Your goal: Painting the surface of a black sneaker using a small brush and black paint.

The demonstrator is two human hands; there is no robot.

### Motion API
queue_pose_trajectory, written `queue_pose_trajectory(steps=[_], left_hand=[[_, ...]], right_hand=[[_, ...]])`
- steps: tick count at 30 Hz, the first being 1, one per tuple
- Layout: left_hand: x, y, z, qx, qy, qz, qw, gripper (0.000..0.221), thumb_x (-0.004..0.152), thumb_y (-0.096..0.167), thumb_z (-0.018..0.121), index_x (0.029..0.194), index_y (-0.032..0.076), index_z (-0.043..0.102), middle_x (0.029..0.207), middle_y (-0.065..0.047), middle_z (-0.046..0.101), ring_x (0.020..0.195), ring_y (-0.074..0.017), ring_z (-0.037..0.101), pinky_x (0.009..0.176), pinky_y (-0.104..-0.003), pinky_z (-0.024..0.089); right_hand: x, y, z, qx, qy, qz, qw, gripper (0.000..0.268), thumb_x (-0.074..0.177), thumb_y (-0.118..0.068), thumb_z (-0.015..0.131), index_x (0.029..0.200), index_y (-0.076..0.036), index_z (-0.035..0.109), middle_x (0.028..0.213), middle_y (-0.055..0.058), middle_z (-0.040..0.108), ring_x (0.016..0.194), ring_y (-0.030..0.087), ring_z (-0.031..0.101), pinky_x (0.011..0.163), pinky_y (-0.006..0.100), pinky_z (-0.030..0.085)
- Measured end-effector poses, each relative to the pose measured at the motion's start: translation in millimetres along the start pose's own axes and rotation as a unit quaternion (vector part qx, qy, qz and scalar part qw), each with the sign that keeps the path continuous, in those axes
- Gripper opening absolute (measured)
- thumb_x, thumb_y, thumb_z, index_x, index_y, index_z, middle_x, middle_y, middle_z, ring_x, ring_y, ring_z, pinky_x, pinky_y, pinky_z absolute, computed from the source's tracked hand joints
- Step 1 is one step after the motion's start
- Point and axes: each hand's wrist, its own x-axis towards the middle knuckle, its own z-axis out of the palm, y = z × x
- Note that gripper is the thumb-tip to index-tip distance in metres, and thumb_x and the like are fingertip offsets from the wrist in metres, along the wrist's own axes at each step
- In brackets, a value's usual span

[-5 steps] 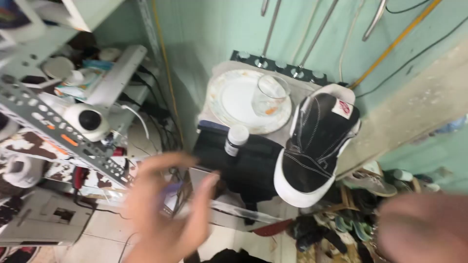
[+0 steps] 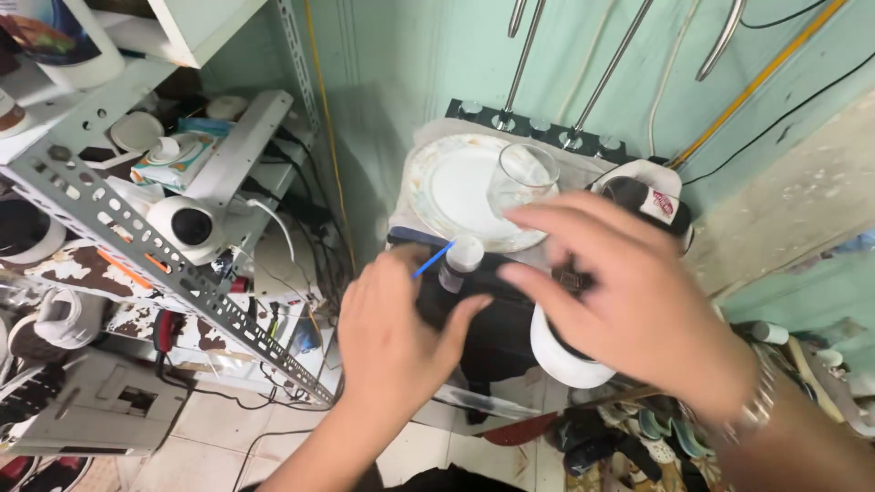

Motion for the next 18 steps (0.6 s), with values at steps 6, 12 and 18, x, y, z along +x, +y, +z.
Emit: queue_pose_trajectory(steps=[6, 12, 18], left_hand=[[-1.9, -19.0, 33.9, 0.000, -0.015, -0.034, 0.999, 0.062, 0.067, 0.028, 0.091, 0.106, 0.001, 0.050, 0.085, -0.014, 0.066, 0.075, -0.0389, 0.063, 0.066, -0.049, 0.047], [1.7, -27.0, 26.0, -0.156, -0.084, -0.101, 0.979, 0.059, 0.076, 0.012, 0.087, 0.110, -0.001, 0.041, 0.096, -0.019, 0.074, 0.089, -0.0425, 0.071, 0.073, -0.046, 0.055], [10.9, -37.3, 15.7, -0.202, -0.193, -0.134, 0.951, 0.063, 0.077, 0.010, 0.086, 0.111, -0.003, 0.035, 0.098, -0.026, 0.072, 0.096, -0.0469, 0.070, 0.076, -0.048, 0.056]], right_hand=[[32.9, 7.6, 41.7, -0.007, -0.212, 0.058, 0.976, 0.038, 0.083, -0.028, 0.079, 0.112, -0.005, 0.070, 0.098, 0.012, 0.067, 0.086, 0.031, 0.067, 0.074, 0.041, 0.055], [35.0, 10.9, 50.0, 0.007, -0.252, 0.062, 0.966, 0.028, 0.081, -0.021, 0.079, 0.101, -0.004, 0.069, 0.101, 0.012, 0.068, 0.095, 0.035, 0.067, 0.080, 0.044, 0.054], [38.2, 20.3, 38.7, 0.092, -0.293, -0.047, 0.950, 0.032, 0.079, -0.009, 0.070, 0.112, -0.006, 0.068, 0.117, 0.008, 0.069, 0.103, 0.033, 0.069, 0.086, 0.040, 0.055]])
